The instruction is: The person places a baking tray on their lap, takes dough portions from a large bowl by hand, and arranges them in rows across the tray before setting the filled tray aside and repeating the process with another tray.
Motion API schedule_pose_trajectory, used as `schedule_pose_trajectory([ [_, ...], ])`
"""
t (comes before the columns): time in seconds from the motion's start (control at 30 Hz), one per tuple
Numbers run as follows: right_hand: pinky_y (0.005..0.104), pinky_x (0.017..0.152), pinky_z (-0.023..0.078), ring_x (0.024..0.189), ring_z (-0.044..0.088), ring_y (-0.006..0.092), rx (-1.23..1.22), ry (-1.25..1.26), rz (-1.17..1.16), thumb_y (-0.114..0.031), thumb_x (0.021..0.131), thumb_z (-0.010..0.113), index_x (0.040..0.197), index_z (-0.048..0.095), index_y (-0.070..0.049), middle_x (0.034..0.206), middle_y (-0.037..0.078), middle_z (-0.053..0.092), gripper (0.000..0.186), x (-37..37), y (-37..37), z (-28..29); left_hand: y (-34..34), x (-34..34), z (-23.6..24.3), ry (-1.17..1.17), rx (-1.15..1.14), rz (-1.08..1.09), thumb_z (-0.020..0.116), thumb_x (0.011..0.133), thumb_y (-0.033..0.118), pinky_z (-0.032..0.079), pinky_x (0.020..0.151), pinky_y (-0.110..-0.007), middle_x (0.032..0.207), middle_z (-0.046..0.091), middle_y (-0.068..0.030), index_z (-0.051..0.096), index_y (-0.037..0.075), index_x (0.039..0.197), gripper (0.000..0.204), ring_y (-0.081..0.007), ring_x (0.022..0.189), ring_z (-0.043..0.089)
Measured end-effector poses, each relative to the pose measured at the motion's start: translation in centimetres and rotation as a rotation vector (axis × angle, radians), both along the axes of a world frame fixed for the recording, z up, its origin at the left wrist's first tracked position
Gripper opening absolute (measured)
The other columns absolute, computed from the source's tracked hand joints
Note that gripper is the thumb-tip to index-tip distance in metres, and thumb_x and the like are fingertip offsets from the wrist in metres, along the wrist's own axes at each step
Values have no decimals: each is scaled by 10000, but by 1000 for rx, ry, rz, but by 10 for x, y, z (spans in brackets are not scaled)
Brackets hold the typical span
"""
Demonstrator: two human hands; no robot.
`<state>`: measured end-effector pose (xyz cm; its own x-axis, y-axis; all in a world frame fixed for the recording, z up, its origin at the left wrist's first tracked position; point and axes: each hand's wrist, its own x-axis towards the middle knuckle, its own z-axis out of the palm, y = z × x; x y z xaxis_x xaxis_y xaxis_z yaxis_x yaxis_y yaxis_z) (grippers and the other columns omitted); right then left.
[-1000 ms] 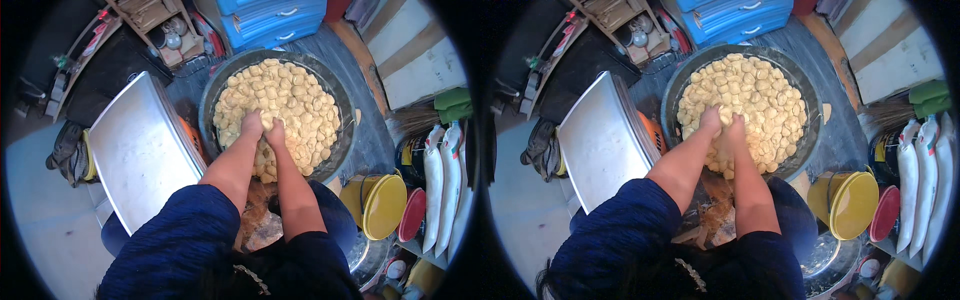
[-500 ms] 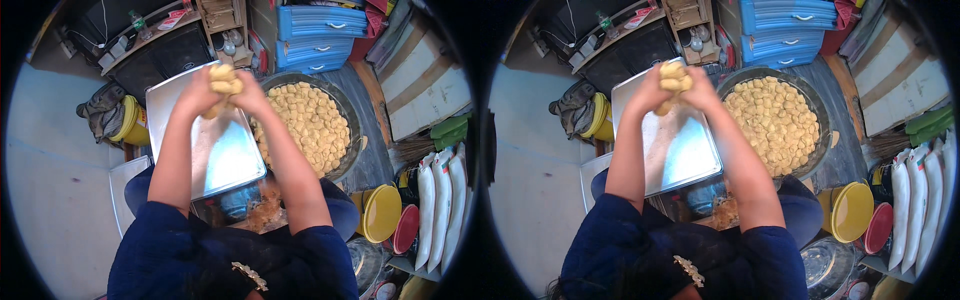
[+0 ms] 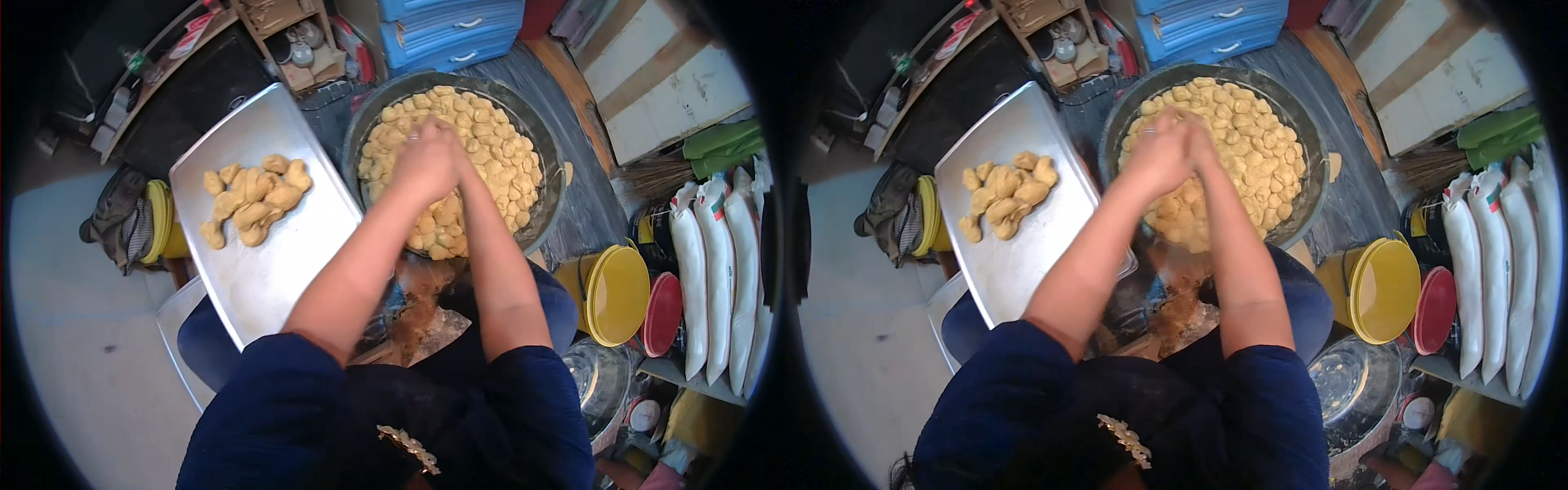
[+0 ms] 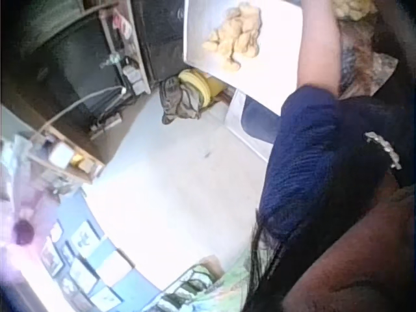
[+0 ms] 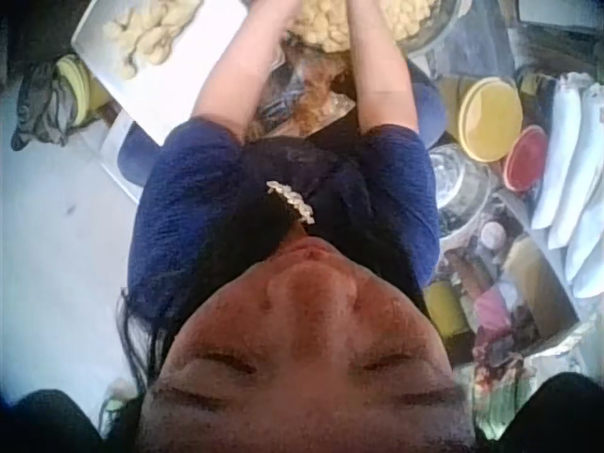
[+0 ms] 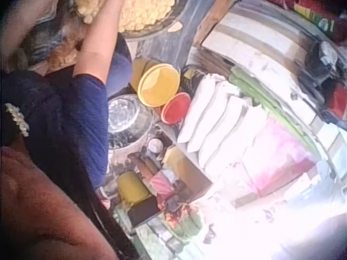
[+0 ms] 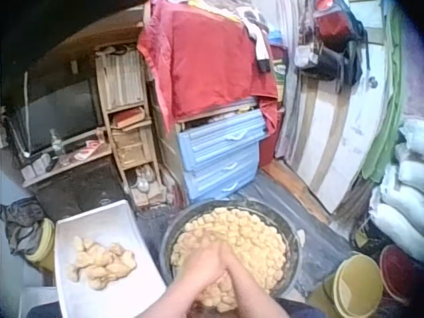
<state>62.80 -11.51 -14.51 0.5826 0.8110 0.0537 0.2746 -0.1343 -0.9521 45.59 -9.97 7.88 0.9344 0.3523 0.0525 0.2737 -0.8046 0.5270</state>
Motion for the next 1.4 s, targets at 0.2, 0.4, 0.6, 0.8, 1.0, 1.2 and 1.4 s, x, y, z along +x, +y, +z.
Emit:
schedule_pose_trajectory([
  [0.2,472,1063,336,1327,298,454,-1020,-97,-283,-393,524,882,1473,221,-218,1499,282,109,1170,-21,-95,-37,-3,75,-182,734,-135,106,678,786,206,341,1044,-499,1531,178,-158,435,156,1375,640,-359,1364,294],
  [0.4,615,987,344,1348,249,404,-1041,-123,-494,-362,557,869,1438,277,-232,1484,182,197,1069,-33,-92,-56,-6,72,-308,530,-117,-39,737,747,235,332,1051,-517,1541,160,-138,289,186,1443,829,-352,1383,269],
  [0.6,584,851,432,1132,433,346,-913,-387,-416,-330,643,777,1238,460,-188,1202,108,416,690,-39,-119,-94,-15,65,-299,598,-161,-90,813,658,269,343,1030,-474,1448,301,-132,340,168,1392,879,-341,1307,355],
  [0.8,516,894,465,1206,390,359,-1037,-229,-401,-343,638,768,1286,459,-239,1260,115,397,726,-44,-111,-70,-15,58,-280,640,-74,-138,758,701,337,317,982,-569,1374,383,-120,391,191,1363,771,-334,1273,383],
  [1.0,536,942,442,1239,356,379,-1102,-250,-239,-319,557,800,1284,468,-250,1294,131,379,802,-69,-109,-73,-28,45,-296,753,-134,-112,689,755,378,286,1006,-576,1405,336,-116,401,229,1362,688,-335,1317,333],
  [1.2,465,940,474,1293,342,373,-1092,-168,-136,-227,648,762,1245,500,-229,1372,119,387,651,-54,-108,-50,-20,43,-297,704,-49,-105,566,853,258,387,941,-513,1283,461,-143,489,181,1283,443,-320,1200,473],
  [1.4,407,847,499,976,613,329,-725,-290,-277,-129,646,732,1152,588,-159,1029,146,638,526,-36,-102,-55,12,70,-301,354,-449,110,558,845,197,462,839,-417,1004,634,-190,658,127,1033,224,-313,963,619],
])
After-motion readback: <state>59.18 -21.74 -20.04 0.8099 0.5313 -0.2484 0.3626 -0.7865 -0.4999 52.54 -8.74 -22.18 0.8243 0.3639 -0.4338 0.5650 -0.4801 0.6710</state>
